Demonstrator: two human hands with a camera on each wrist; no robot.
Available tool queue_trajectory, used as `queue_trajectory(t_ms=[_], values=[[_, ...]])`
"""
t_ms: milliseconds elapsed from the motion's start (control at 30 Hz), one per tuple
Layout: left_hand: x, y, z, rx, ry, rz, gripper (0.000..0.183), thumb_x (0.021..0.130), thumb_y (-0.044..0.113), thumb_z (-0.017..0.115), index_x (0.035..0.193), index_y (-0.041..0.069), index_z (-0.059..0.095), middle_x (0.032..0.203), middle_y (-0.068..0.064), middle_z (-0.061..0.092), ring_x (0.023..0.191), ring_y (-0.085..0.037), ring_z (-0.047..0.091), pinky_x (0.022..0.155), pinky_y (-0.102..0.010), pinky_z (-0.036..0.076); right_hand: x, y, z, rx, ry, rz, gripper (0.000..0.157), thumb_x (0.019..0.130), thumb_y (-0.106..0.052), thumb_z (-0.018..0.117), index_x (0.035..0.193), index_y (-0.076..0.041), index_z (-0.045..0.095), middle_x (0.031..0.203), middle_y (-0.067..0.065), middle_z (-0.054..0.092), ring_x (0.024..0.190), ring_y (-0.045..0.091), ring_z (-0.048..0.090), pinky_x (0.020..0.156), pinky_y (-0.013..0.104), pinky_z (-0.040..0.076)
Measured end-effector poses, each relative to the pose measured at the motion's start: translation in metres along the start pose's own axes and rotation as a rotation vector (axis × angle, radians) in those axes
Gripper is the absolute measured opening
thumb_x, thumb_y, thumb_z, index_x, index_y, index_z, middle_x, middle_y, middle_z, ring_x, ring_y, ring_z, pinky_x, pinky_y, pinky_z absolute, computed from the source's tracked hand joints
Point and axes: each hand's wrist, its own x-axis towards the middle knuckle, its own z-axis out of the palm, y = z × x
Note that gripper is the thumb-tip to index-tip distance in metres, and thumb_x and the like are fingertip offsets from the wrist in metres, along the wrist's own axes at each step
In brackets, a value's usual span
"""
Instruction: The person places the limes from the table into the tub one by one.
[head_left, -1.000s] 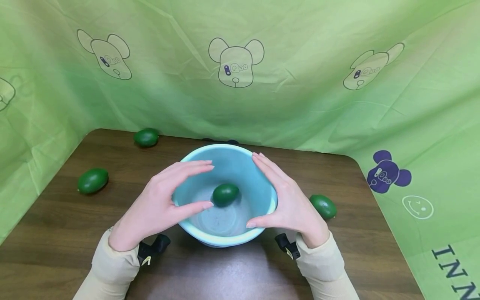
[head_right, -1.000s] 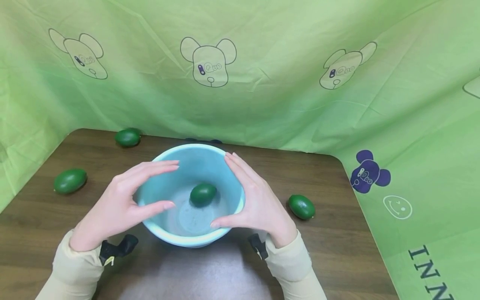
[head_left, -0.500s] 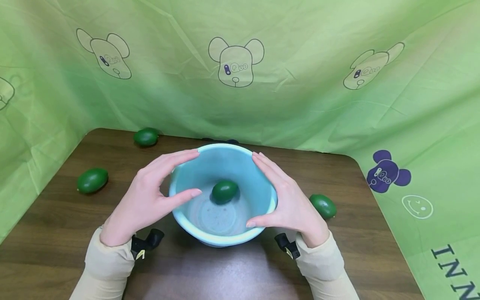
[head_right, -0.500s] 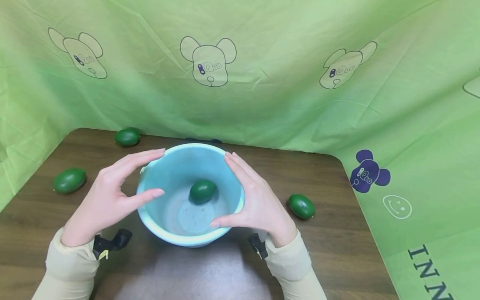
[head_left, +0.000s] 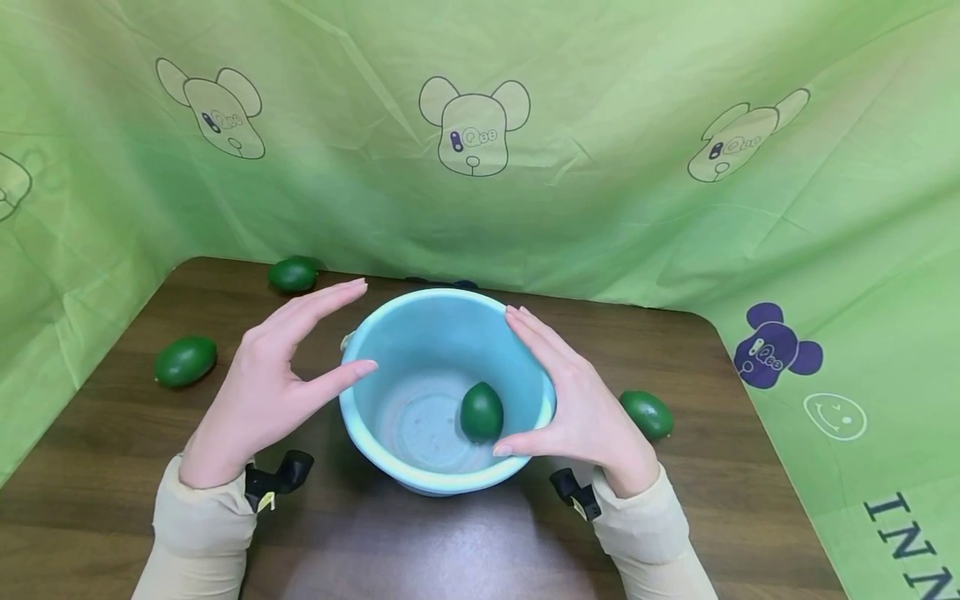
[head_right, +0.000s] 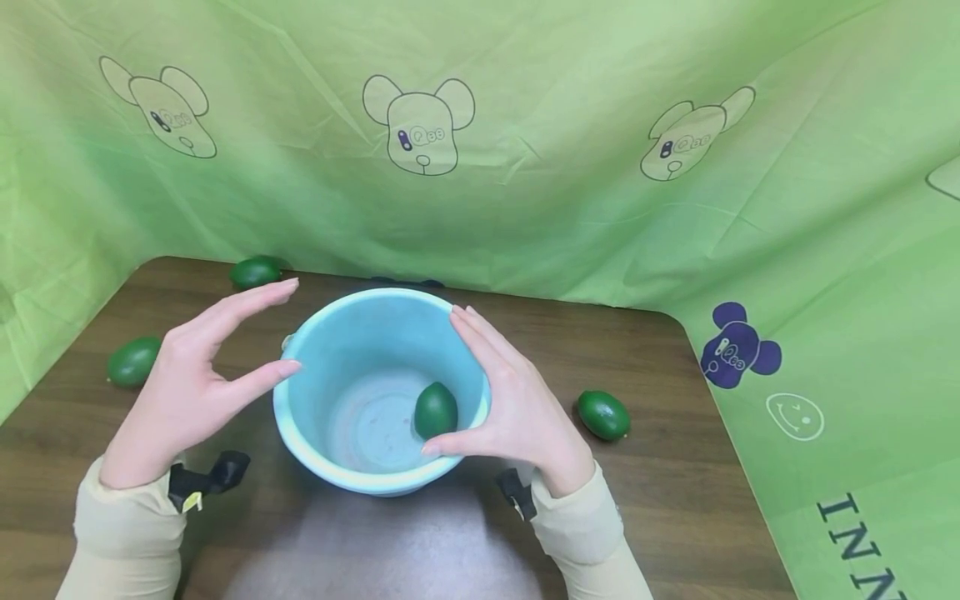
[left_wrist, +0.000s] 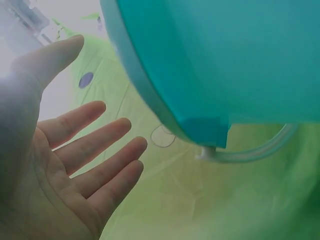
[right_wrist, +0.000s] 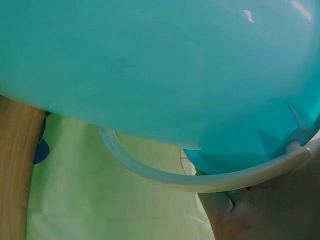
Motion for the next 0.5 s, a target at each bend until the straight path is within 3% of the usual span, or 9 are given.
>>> queue_trajectory(t_ms=[500], values=[[0.005,0.023,-0.024,0.028,0.113,-0.074,0.071,0.073,-0.008,0.084,0.139,0.003,0.062,0.138,-0.006,0.062,0.129,-0.022,0.056,0.108,-0.031,0.040,0.000,-0.001,0.000,0.005,-0.002,0.007,0.129,0.059,-0.069,0.090,0.161,-0.014,0.033,0.164,0.001,0.029,0.151,0.021,0.024,0.112,0.052,0.034]])
